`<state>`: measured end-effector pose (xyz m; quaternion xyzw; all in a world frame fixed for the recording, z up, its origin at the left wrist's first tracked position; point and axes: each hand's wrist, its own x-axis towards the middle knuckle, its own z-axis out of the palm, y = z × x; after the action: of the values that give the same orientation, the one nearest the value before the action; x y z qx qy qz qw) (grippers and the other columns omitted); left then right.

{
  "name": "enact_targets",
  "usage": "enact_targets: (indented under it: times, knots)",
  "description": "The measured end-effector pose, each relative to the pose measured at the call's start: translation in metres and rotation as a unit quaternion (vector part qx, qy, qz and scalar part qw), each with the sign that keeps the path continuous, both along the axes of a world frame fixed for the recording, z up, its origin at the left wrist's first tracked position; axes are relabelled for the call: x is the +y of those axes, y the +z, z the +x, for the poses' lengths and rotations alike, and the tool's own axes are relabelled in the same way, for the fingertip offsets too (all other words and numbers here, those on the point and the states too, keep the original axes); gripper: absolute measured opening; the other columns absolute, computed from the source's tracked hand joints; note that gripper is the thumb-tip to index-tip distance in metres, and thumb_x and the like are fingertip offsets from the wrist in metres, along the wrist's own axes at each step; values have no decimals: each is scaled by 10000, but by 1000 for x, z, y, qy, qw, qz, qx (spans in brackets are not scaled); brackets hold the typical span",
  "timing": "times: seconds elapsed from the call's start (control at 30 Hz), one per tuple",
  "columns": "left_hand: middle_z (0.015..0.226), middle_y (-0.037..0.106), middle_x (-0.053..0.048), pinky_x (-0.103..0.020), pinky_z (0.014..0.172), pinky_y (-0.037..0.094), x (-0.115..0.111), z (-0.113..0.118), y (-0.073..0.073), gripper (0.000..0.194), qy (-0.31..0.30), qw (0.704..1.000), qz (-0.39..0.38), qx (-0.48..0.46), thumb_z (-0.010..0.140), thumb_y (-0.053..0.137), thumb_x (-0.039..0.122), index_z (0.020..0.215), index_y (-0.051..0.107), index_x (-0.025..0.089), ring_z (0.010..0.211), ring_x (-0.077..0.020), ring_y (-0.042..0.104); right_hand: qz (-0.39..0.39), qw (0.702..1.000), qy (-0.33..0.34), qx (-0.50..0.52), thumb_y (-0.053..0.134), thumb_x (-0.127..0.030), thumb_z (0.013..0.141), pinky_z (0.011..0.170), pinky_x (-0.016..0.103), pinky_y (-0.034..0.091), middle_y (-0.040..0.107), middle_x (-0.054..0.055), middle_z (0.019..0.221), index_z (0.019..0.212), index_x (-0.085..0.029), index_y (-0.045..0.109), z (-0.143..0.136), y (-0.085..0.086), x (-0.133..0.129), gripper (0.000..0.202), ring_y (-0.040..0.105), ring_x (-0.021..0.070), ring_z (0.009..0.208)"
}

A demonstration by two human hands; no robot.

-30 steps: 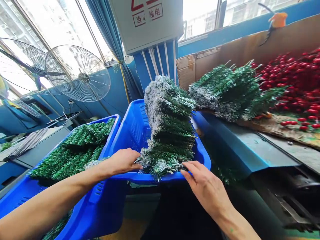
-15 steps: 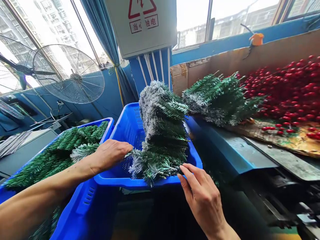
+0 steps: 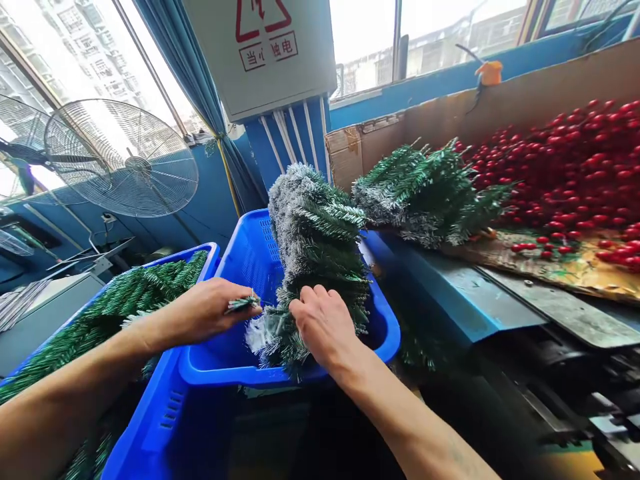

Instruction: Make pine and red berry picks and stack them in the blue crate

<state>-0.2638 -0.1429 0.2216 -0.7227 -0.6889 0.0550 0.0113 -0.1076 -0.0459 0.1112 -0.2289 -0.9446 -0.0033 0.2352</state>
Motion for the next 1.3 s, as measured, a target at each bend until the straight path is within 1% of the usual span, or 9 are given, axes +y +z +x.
enact_targets:
  times: [0.13, 0.27, 0.4, 0.53, 0.6, 0.7, 0.9, 1.1, 1.3]
  knots:
    - [612, 550, 27, -224, 577, 321, 20, -7, -9, 293, -32, 980, -109, -162, 863, 509, 378, 720, 628, 151, 593, -113, 458, 173, 981, 34, 80, 561, -56, 829, 652, 342, 315, 555, 52, 808, 737, -190, 595, 7, 9, -21, 166, 482, 220, 771]
    - [542, 467, 39, -236, 531, 297, 29, -6, -55, 244, -16, 962, -168, -216, 827, 520, 307, 644, 591, 161, 541, -107, 402, 224, 972, 4, 66, 535, -29, 803, 626, 351, 285, 518, 23, 646, 750, -187, 615, 34, -6, -14, 185, 477, 210, 653]
    - [503, 437, 39, -255, 510, 279, 16, -11, -83, 197, 23, 960, -161, -229, 730, 622, 234, 561, 543, 172, 506, -106, 367, 204, 966, -127, 97, 420, -120, 889, 594, 338, 320, 582, 17, 607, 960, -183, 667, 91, -26, 21, 265, 518, 192, 553]
    - [521, 411, 49, -230, 485, 277, 12, -2, -57, 283, 45, 940, -118, -316, 829, 559, 351, 613, 560, 168, 496, -88, 344, -3, 962, -166, 218, 413, -467, 909, 613, 334, 434, 696, 74, 883, 1032, -209, 675, 138, -32, 36, 388, 639, 238, 719]
    - [519, 385, 63, -217, 456, 280, 19, 17, -39, 327, 104, 877, -32, -468, 825, 575, 463, 698, 600, 162, 468, -79, 337, -126, 934, -164, 292, 493, -547, 871, 641, 322, 478, 694, 63, 891, 961, -218, 671, 142, -33, 28, 384, 651, 235, 751]
    - [560, 454, 63, -199, 458, 338, 36, 65, -31, 376, 154, 704, 109, -685, 735, 690, 505, 874, 644, 159, 468, -73, 419, -218, 862, -208, 408, 593, -565, 831, 581, 288, 498, 684, 32, 860, 1135, -218, 597, 131, -32, 10, 461, 636, 195, 665]
    - [698, 600, 20, -203, 525, 437, 58, 156, -78, 435, 168, 467, 135, -857, 643, 790, 476, 924, 670, 167, 552, -81, 529, -137, 862, -197, 447, 514, -422, 942, 770, 286, 521, 672, 29, 972, 1062, -240, 672, 126, -31, -13, 269, 642, 186, 847]
    - [819, 692, -47, -242, 696, 487, 66, 199, -121, 395, 147, 349, 61, -923, 671, 801, 404, 946, 679, 148, 703, -122, 617, -135, 888, -148, 414, 498, -316, 966, 820, 275, 523, 638, 36, 1034, 1116, -241, 665, 147, -55, -19, 237, 631, 175, 901]
    - [1032, 712, -115, -297, 784, 470, 66, 219, -143, 377, 133, 359, 29, -923, 702, 766, 445, 928, 706, 149, 786, -163, 635, -173, 905, -114, 372, 473, -270, 979, 878, 252, 524, 597, 37, 1148, 1210, -280, 617, 167, -80, -29, 272, 605, 167, 1024]
